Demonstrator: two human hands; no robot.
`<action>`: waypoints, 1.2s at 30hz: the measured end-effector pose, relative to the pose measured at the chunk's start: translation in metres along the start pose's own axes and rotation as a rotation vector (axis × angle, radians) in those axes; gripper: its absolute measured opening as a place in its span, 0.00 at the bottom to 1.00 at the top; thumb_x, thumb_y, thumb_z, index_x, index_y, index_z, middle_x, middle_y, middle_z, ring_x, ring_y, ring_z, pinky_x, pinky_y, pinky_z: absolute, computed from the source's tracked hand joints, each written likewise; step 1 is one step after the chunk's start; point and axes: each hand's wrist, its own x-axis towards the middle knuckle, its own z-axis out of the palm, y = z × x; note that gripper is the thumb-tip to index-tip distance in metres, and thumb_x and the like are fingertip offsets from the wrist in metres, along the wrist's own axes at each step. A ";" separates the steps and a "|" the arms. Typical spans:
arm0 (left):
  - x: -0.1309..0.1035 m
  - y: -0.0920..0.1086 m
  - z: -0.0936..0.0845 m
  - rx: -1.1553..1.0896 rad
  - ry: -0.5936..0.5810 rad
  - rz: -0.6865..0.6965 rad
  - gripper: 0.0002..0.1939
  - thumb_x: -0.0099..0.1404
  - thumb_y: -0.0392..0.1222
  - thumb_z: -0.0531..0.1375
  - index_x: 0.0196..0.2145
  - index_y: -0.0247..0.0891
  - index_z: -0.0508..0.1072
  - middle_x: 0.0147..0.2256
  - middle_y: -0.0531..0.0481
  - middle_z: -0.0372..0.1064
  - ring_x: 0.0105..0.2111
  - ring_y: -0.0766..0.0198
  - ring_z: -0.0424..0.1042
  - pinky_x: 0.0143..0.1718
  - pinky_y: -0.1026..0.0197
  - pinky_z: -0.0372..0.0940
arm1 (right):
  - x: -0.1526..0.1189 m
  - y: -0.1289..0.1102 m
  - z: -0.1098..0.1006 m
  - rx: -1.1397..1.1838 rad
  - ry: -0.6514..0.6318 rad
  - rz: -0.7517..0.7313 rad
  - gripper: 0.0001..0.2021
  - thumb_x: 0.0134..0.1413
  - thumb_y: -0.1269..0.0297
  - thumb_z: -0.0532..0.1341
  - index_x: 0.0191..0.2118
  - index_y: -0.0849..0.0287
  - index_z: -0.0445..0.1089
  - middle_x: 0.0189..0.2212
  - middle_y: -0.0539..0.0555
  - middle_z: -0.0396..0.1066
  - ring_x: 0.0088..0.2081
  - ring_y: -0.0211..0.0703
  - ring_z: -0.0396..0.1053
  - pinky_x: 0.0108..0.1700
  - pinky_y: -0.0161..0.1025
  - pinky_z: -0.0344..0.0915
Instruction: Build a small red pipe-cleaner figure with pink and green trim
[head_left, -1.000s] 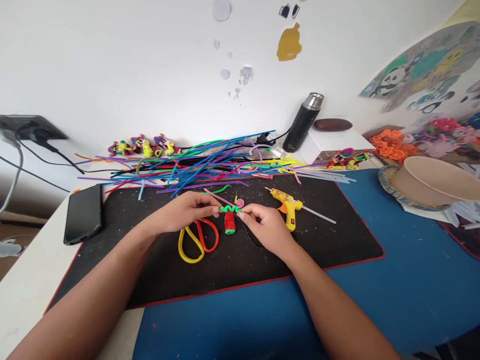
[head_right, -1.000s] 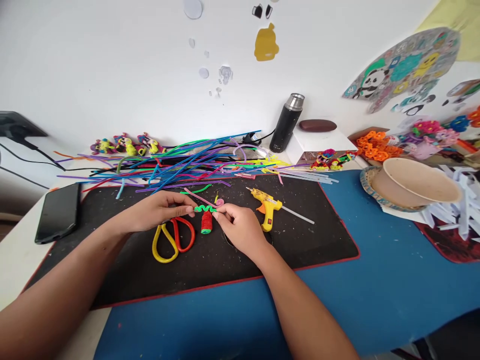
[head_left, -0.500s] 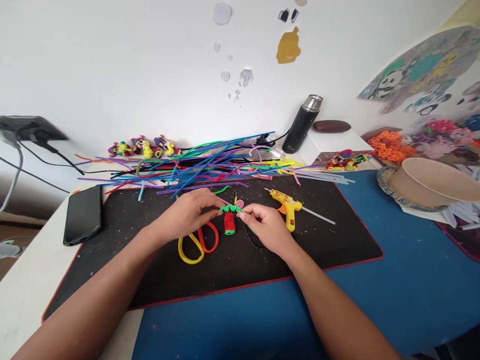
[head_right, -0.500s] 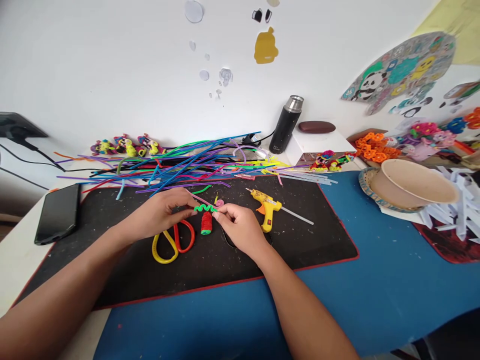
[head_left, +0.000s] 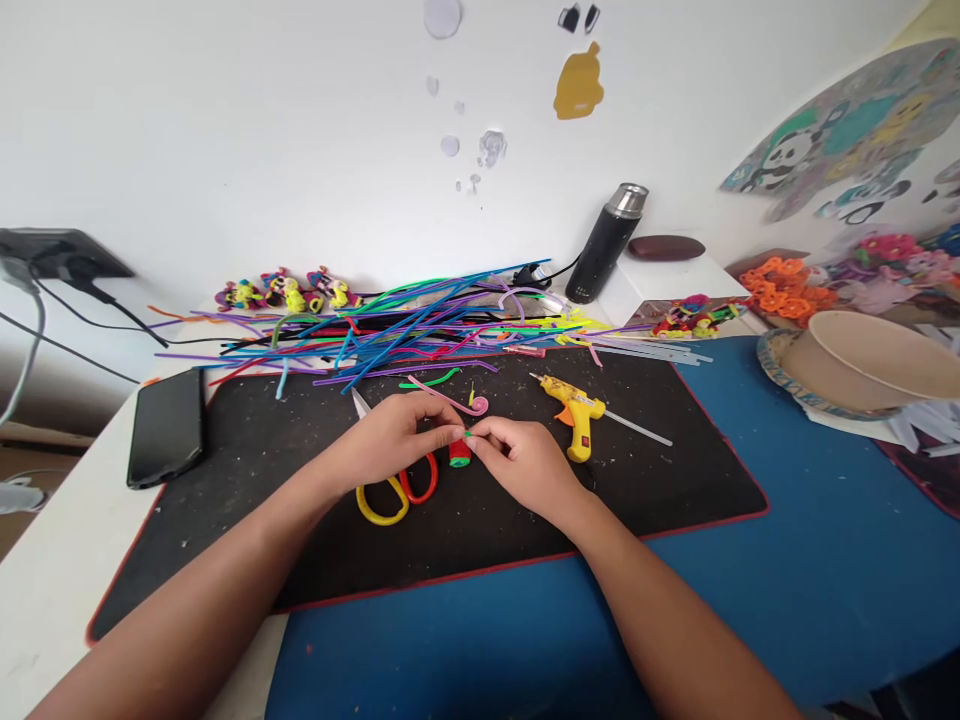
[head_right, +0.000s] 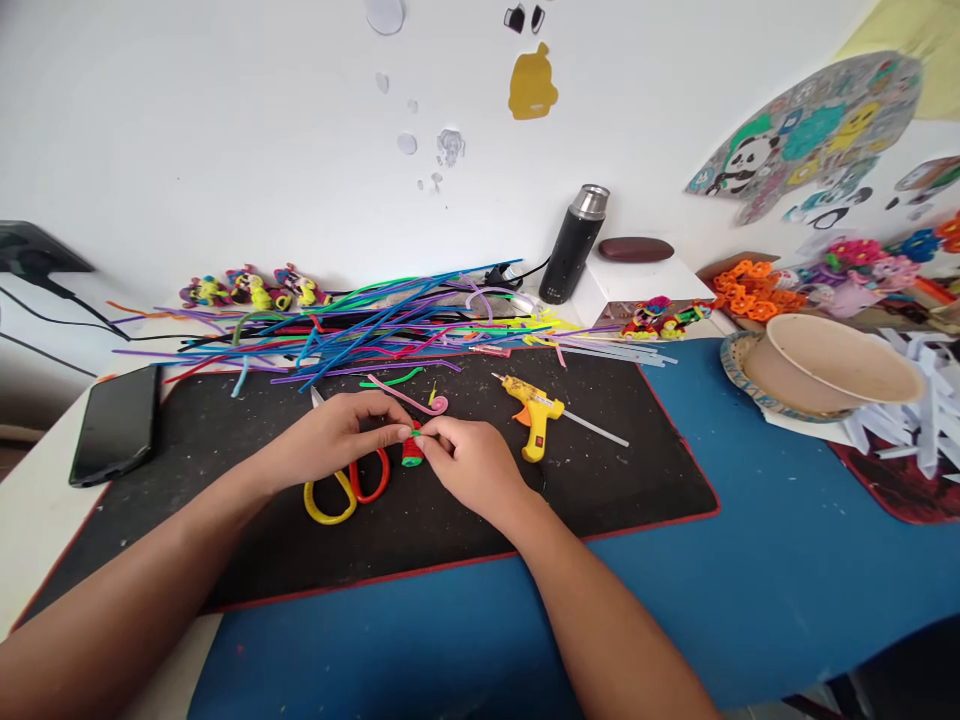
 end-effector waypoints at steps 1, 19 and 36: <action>0.000 0.000 0.001 0.012 -0.005 -0.005 0.16 0.72 0.53 0.59 0.38 0.40 0.80 0.36 0.49 0.80 0.35 0.59 0.76 0.37 0.61 0.67 | 0.000 -0.001 0.001 -0.014 -0.007 -0.009 0.08 0.67 0.64 0.62 0.36 0.55 0.78 0.21 0.45 0.67 0.23 0.36 0.58 0.28 0.37 0.50; 0.000 -0.005 -0.001 -0.116 -0.127 -0.115 0.15 0.69 0.53 0.61 0.35 0.39 0.79 0.34 0.50 0.80 0.33 0.61 0.75 0.36 0.62 0.67 | -0.001 -0.002 -0.003 -0.036 0.008 -0.101 0.07 0.67 0.68 0.63 0.39 0.53 0.80 0.33 0.49 0.80 0.32 0.39 0.71 0.35 0.36 0.57; 0.001 -0.009 -0.019 -0.131 0.004 -0.065 0.20 0.70 0.58 0.61 0.48 0.41 0.81 0.48 0.46 0.81 0.49 0.54 0.77 0.52 0.55 0.69 | 0.000 0.002 -0.004 0.059 0.054 0.015 0.08 0.67 0.62 0.62 0.38 0.55 0.79 0.22 0.45 0.67 0.23 0.36 0.60 0.29 0.36 0.53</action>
